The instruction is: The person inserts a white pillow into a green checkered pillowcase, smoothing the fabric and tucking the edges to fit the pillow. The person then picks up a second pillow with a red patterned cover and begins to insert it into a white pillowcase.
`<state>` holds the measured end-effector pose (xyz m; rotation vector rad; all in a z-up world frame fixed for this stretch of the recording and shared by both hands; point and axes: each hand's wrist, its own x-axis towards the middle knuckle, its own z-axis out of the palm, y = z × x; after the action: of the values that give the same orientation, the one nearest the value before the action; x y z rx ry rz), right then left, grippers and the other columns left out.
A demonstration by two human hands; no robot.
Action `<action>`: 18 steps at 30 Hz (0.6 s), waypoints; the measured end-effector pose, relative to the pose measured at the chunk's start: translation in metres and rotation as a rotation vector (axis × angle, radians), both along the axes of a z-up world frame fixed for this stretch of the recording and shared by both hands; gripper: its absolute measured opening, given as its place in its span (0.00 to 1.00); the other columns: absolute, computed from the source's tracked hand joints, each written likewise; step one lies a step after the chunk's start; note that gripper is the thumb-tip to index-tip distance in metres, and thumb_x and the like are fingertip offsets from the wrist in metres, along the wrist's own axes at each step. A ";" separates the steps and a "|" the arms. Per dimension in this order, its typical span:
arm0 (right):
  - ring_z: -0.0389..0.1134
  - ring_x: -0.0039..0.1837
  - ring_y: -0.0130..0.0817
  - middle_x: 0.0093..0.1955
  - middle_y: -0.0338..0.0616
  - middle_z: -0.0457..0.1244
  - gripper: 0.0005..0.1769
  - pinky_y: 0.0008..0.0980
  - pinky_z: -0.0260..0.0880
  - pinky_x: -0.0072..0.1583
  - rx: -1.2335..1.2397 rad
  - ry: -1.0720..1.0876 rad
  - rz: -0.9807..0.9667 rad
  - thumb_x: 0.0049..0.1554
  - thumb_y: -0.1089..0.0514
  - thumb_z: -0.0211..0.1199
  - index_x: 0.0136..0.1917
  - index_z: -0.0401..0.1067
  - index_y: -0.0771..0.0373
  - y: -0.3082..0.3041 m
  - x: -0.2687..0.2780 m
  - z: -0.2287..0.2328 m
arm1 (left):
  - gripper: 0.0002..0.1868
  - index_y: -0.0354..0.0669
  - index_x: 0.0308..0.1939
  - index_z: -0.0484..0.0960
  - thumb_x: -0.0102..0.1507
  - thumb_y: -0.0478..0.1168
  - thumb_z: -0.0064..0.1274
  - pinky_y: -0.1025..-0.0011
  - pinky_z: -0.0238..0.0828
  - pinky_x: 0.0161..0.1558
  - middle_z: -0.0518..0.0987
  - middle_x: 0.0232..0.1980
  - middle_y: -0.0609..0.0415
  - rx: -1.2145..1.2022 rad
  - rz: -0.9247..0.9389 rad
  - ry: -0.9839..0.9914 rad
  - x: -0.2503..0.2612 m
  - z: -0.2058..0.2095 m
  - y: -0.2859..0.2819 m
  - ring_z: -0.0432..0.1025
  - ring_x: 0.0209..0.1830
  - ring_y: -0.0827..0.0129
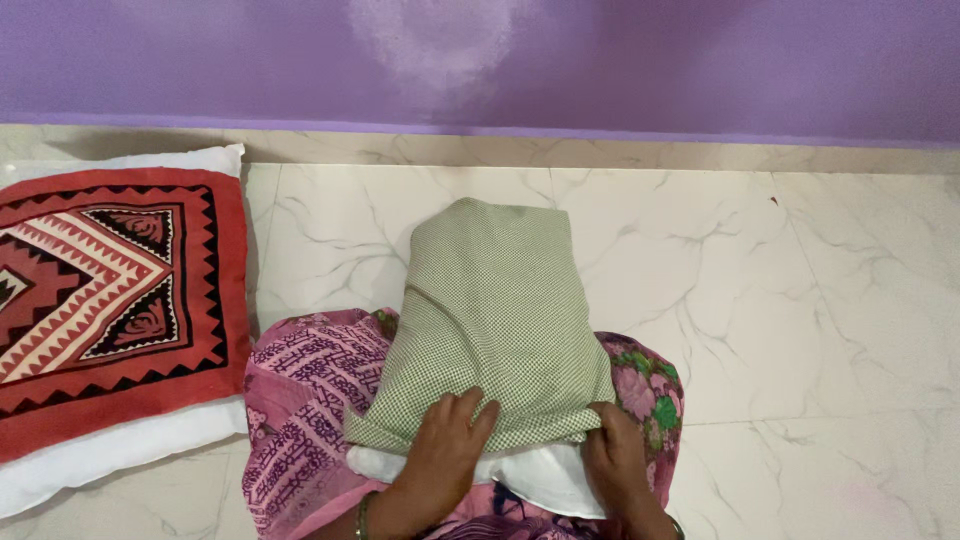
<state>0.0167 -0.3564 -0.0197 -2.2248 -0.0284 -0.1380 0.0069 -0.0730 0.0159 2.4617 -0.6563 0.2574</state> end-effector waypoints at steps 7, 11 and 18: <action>0.68 0.46 0.34 0.43 0.45 0.68 0.09 0.37 0.69 0.48 0.216 0.308 0.598 0.60 0.66 0.57 0.53 0.74 0.67 -0.041 0.010 0.006 | 0.20 0.38 0.46 0.78 0.51 0.25 0.48 0.53 0.72 0.50 0.80 0.45 0.43 -0.049 0.293 0.321 -0.006 -0.013 0.057 0.74 0.48 0.46; 0.71 0.40 0.36 0.38 0.47 0.70 0.11 0.37 0.68 0.43 -0.250 0.496 0.519 0.56 0.59 0.63 0.54 0.74 0.58 -0.014 0.008 0.034 | 0.20 0.38 0.47 0.76 0.50 0.26 0.49 0.53 0.73 0.46 0.79 0.41 0.41 -0.079 0.280 0.471 -0.025 -0.025 0.063 0.76 0.44 0.45; 0.72 0.42 0.41 0.40 0.50 0.70 0.14 0.40 0.71 0.44 -0.009 0.251 0.897 0.55 0.55 0.71 0.51 0.75 0.63 -0.051 0.000 0.040 | 0.22 0.41 0.50 0.74 0.53 0.40 0.56 0.57 0.76 0.45 0.79 0.45 0.44 0.224 0.101 0.753 -0.074 -0.079 0.058 0.78 0.43 0.55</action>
<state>0.0168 -0.4076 0.0204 -2.0197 -0.8658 0.6266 -0.0670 -0.0152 -0.0630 2.5290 -0.2356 -0.7131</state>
